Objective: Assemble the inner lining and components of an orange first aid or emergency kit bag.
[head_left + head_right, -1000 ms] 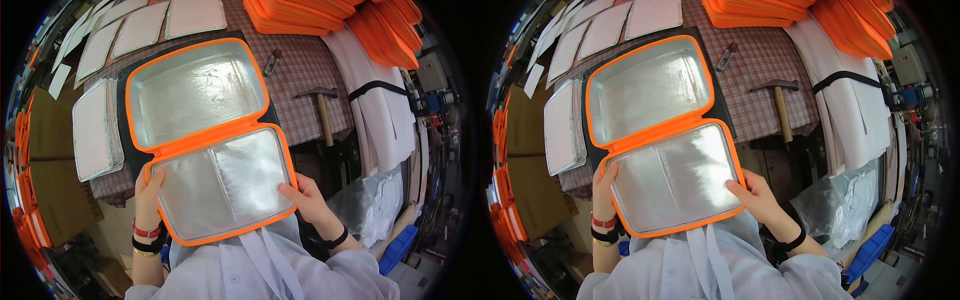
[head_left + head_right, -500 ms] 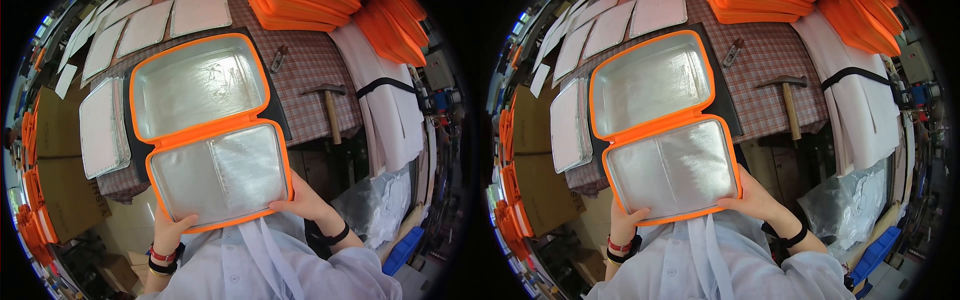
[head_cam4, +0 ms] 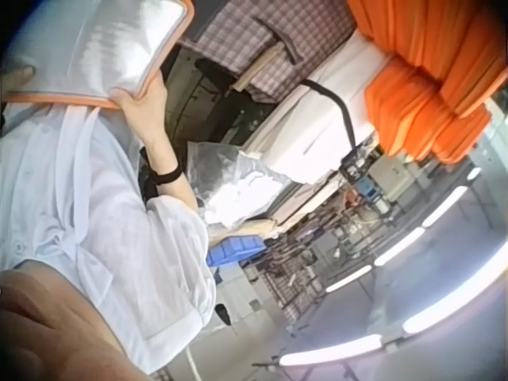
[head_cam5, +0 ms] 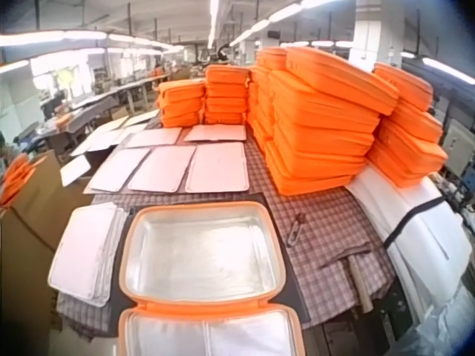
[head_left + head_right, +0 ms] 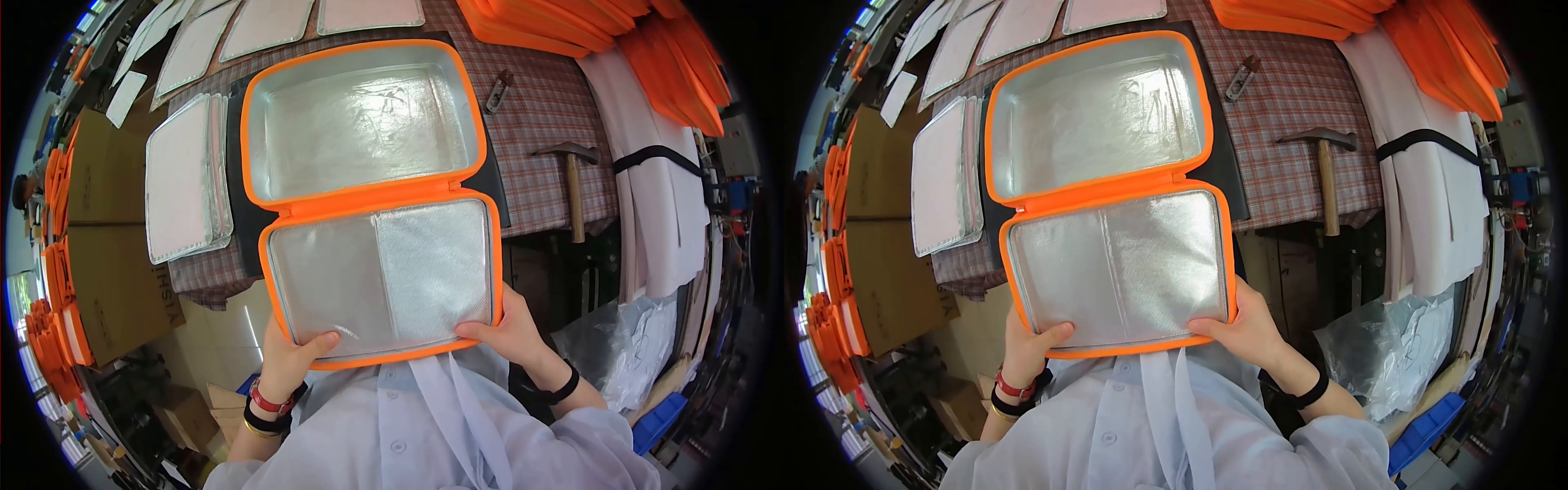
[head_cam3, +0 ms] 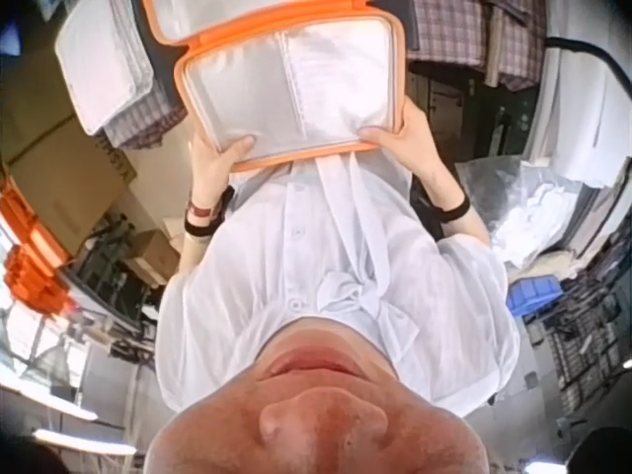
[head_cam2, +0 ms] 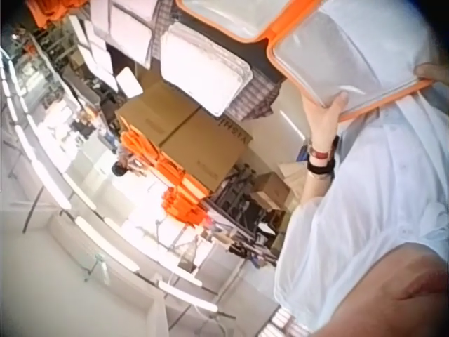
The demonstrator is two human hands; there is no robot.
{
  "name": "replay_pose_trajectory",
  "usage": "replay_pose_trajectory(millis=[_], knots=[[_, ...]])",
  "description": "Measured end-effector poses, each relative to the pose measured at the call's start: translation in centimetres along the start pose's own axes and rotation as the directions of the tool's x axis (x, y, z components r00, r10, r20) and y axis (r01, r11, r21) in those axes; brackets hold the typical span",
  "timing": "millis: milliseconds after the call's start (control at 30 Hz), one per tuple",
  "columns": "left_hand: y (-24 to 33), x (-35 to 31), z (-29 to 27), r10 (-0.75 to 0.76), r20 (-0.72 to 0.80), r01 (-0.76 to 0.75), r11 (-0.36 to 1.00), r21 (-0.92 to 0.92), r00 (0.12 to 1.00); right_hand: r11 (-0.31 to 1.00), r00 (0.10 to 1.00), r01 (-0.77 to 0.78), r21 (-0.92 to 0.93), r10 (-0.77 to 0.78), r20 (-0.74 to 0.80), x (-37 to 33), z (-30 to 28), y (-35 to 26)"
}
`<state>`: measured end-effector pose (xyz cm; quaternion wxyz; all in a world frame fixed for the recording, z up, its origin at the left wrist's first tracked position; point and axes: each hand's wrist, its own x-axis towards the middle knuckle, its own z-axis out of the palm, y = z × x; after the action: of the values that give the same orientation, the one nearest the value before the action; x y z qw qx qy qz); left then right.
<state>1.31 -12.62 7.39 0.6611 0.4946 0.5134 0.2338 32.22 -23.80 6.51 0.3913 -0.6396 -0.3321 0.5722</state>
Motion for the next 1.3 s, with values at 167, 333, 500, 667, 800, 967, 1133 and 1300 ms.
replay_pose_trajectory(millis=[167, 333, 500, 667, 800, 967, 1133, 1300], knots=[[0.9, 0.3, 0.2, 0.021, -0.01, -0.021, 1.0, 0.008, 1.0, 0.996, 0.999, -0.037, 0.081, 0.035, 0.025, 0.0, 0.3, -1.5], [0.7, 1.0, 0.0, 0.029, 0.005, -0.03, 0.998, 0.054, 1.0, 0.973, 0.994, -0.113, 0.199, 0.111, 0.018, 0.8, 0.3, -2.6], [0.6, 2.0, 0.4, 0.063, -0.008, -0.063, 0.998, -0.002, 0.998, 0.991, 0.998, -0.054, 0.122, 0.058, -0.025, 1.8, 0.1, -3.4], [0.9, 1.8, 0.6, -0.027, -0.064, 0.021, 0.994, -0.105, 0.998, 0.988, 0.998, -0.044, 0.15, 0.05, -0.031, 1.7, 0.4, -2.7], [0.6, 1.6, -0.1, -0.055, -0.087, 0.044, 0.991, -0.125, 0.995, 0.99, 1.0, 0.015, 0.142, -0.012, -0.02, 1.6, 0.5, -2.8], [0.1, 1.4, 0.1, -0.08, -0.135, 0.046, 0.97, -0.239, 0.988, 0.932, 0.998, -0.026, 0.361, 0.044, -0.042, 1.8, 0.1, -0.9], [0.4, 1.6, 0.5, -0.15, -0.182, 0.069, 0.919, -0.388, 0.972, 0.912, 0.998, -0.028, 0.41, 0.049, -0.041, 1.8, -0.3, -0.2], [0.3, 1.8, 0.5, -0.14, -0.203, 0.064, 0.937, -0.343, 0.969, 0.938, 1.0, 0.01, 0.346, 0.001, -0.03, 1.6, -0.2, -1.2]])
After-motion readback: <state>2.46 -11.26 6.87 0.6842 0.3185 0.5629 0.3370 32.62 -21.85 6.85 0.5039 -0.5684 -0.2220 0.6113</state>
